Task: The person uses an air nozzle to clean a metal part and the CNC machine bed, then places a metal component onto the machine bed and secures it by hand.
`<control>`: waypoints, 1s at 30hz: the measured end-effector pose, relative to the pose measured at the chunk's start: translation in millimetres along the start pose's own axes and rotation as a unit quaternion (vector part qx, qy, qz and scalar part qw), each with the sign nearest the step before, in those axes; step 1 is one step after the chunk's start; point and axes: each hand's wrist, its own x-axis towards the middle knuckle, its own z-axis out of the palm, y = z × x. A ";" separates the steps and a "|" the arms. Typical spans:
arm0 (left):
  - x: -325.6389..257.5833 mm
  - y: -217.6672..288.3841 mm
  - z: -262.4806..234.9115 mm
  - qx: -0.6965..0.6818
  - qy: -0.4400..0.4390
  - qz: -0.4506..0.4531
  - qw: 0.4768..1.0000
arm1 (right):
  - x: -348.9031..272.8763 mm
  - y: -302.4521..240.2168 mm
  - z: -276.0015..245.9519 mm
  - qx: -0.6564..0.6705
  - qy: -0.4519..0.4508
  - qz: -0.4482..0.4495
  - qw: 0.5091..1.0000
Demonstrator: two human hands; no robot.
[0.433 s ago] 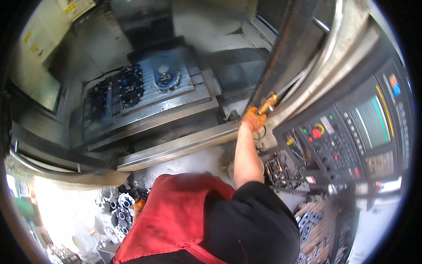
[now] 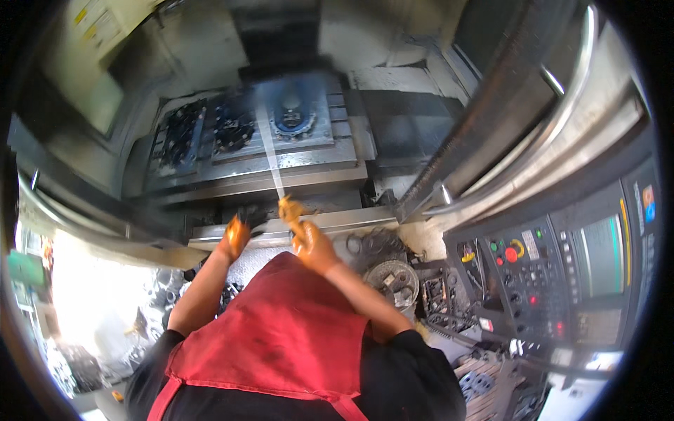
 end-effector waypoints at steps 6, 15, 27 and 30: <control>61.9 -6.7 137.7 0.079 0.136 -0.055 0.986 | -0.9 12.1 9.2 0.000 -0.017 0.352 0.936; -65.1 -35.5 -22.9 0.241 0.162 -0.072 0.954 | 70.7 39.7 81.6 -0.016 -0.115 0.316 0.942; -457.5 -190.9 -212.3 0.092 0.636 -0.077 0.762 | 231.8 44.2 154.2 -0.124 -0.066 0.358 0.923; -509.0 -244.8 -193.4 0.030 0.689 -0.155 0.707 | 256.6 52.4 162.2 -0.158 -0.143 0.355 0.910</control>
